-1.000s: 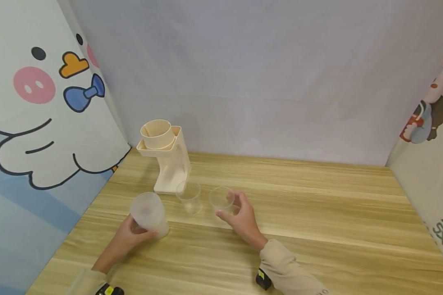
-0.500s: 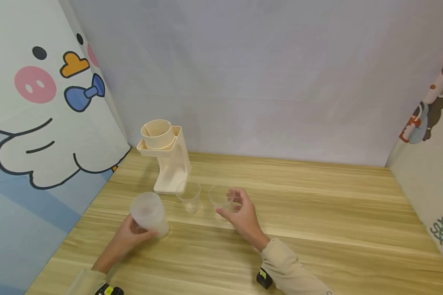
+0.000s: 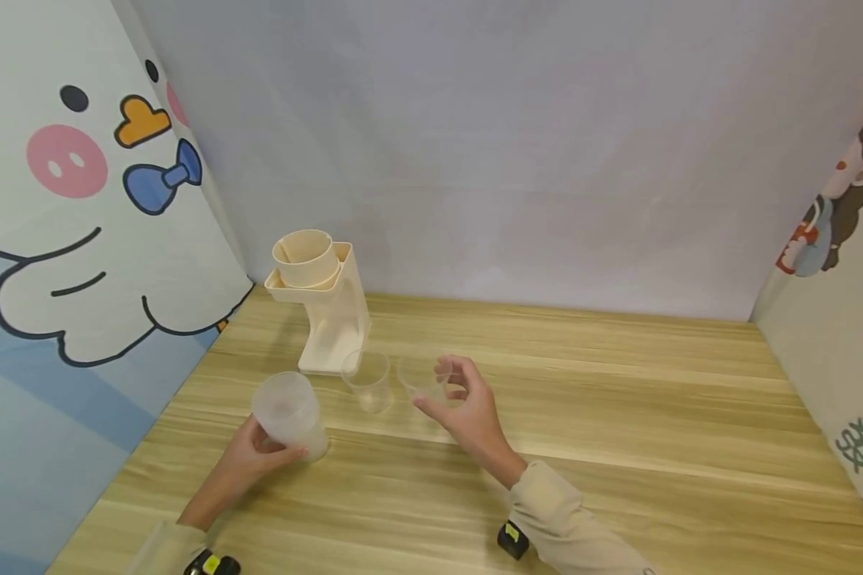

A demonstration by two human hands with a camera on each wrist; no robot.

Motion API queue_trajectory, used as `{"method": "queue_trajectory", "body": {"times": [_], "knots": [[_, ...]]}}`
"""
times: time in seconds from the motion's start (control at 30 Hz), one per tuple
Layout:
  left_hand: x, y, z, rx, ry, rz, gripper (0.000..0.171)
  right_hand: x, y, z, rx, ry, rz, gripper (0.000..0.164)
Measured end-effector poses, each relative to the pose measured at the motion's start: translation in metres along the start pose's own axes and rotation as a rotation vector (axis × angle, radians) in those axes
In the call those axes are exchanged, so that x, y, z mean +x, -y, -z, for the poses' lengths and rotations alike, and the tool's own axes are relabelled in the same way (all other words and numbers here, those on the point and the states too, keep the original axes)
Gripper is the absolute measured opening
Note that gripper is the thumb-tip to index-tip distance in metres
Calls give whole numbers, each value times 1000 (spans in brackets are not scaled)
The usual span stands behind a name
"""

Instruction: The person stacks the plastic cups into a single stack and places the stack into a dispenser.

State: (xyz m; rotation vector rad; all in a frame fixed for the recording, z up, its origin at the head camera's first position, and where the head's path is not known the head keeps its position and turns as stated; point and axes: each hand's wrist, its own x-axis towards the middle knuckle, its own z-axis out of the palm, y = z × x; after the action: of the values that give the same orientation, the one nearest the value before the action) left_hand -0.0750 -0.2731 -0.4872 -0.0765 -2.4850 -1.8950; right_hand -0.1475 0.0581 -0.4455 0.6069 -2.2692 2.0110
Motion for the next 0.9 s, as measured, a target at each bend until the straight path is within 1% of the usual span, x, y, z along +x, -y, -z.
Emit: {"method": "queue_trajectory", "body": {"times": [0.2, 0.23, 0.43, 0.53, 0.77, 0.9], "knots": [[0, 0, 0, 0, -3, -4, 84, -3, 39, -2, 21, 9, 11, 55], [0, 0, 0, 1, -2, -7, 84, -2, 41, -2, 25, 8, 11, 55], [0, 1, 0, 4, 3, -21, 83, 5, 24, -4, 48, -3, 32, 58], [0, 1, 0, -1, 4, -22, 83, 6, 25, -5, 53, 3, 51, 58], [0, 1, 0, -17, 16, -3, 84, 8, 38, -6, 59, 12, 61, 58], [0, -1, 1, -30, 31, -1, 85, 7, 58, -9, 76, 22, 71, 58]]}}
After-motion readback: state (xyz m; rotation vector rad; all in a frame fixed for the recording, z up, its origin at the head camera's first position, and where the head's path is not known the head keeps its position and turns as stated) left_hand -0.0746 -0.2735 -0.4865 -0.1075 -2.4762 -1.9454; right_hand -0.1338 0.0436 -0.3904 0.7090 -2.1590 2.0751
